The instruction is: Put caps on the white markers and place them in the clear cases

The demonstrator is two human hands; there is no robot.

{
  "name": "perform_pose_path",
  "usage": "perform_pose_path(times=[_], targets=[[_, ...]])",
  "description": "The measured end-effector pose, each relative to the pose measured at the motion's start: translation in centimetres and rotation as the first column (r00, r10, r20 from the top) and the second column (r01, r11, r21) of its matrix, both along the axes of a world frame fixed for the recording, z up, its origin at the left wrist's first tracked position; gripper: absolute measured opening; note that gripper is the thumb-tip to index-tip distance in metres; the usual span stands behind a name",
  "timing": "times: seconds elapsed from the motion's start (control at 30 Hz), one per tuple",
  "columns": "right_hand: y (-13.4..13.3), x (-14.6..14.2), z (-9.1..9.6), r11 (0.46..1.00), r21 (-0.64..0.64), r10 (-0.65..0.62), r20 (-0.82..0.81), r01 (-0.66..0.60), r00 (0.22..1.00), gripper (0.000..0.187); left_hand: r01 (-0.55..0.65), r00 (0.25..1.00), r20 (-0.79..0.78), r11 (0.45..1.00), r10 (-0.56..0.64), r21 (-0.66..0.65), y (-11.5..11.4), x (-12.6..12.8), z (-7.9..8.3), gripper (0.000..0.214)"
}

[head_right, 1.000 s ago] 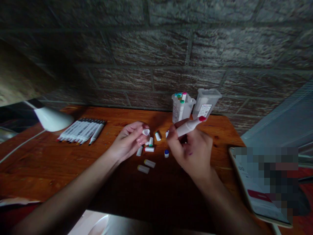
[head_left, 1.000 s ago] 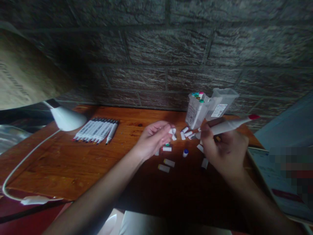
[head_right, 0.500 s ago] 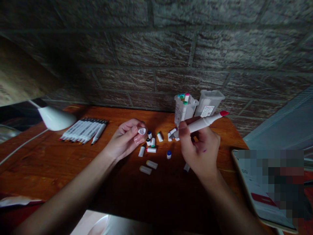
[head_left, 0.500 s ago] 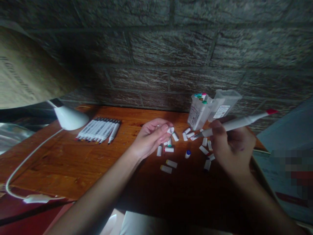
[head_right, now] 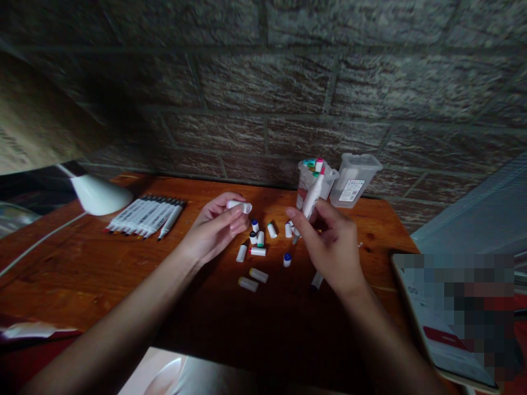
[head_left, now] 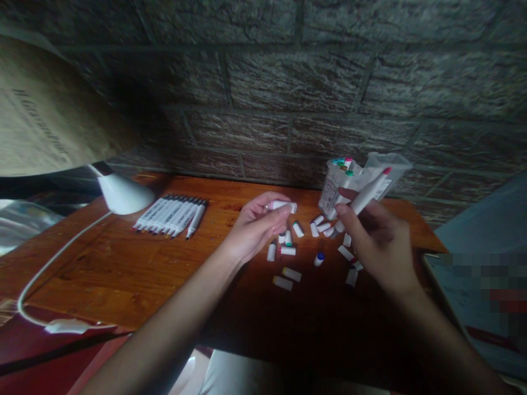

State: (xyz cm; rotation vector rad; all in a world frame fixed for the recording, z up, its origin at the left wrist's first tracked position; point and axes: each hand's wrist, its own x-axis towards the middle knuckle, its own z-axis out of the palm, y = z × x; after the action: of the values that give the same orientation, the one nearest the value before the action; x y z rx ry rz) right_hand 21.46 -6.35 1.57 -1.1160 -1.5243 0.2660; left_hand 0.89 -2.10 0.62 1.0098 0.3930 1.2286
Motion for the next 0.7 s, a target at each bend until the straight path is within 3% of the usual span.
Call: perform_pose_path(times=[0.17, 0.27, 0.33, 0.4, 0.5, 0.6, 0.7], targets=[[0.6, -0.1, 0.2, 0.983, -0.141, 0.085, -0.230, -0.120, 0.969, 0.022, -0.090, 0.996, -0.025, 0.996, 0.089, -0.026, 0.7, -0.3, -0.2, 0.025], [0.9, -0.1, 0.3, 0.979, -0.147, 0.074, -0.398, -0.144, 0.914, 0.042, -0.091, 0.993, -0.079, 0.996, 0.090, -0.021, 1.0, -0.4, -0.3, 0.025], [1.1, 0.1, 0.3, 0.983, -0.117, 0.071, -0.478, -0.143, 0.875, 0.049, -0.110, 0.973, -0.199, 0.992, 0.119, 0.056, 1.2, -0.7, -0.5, 0.023], [1.3, 0.3, 0.2, 0.986, -0.088, 0.077, -0.509, -0.141, 0.857, 0.044, -0.107, 0.902, -0.390, 0.971, 0.184, 0.212, 1.3, -0.9, -0.9, 0.022], [1.6, 1.0, 0.1, 0.989, -0.071, 0.074, -0.505, -0.127, 0.860, 0.031, 0.033, 0.690, -0.648, 0.880, 0.323, 0.474, 1.0, -0.9, -1.6, 0.019], [2.1, 1.7, 0.0, 0.994, -0.054, 0.052, -0.514, -0.093, 0.856, 0.022, 0.202, 0.534, -0.728, 0.771, 0.430, 0.604, 0.5, -0.5, -2.3, 0.022], [2.4, 2.1, -0.1, 0.993, -0.062, 0.054, -0.542, -0.104, 0.839, 0.021, 0.262, 0.458, -0.723, 0.698, 0.517, 0.666, 0.1, -0.1, -2.6, 0.027]])
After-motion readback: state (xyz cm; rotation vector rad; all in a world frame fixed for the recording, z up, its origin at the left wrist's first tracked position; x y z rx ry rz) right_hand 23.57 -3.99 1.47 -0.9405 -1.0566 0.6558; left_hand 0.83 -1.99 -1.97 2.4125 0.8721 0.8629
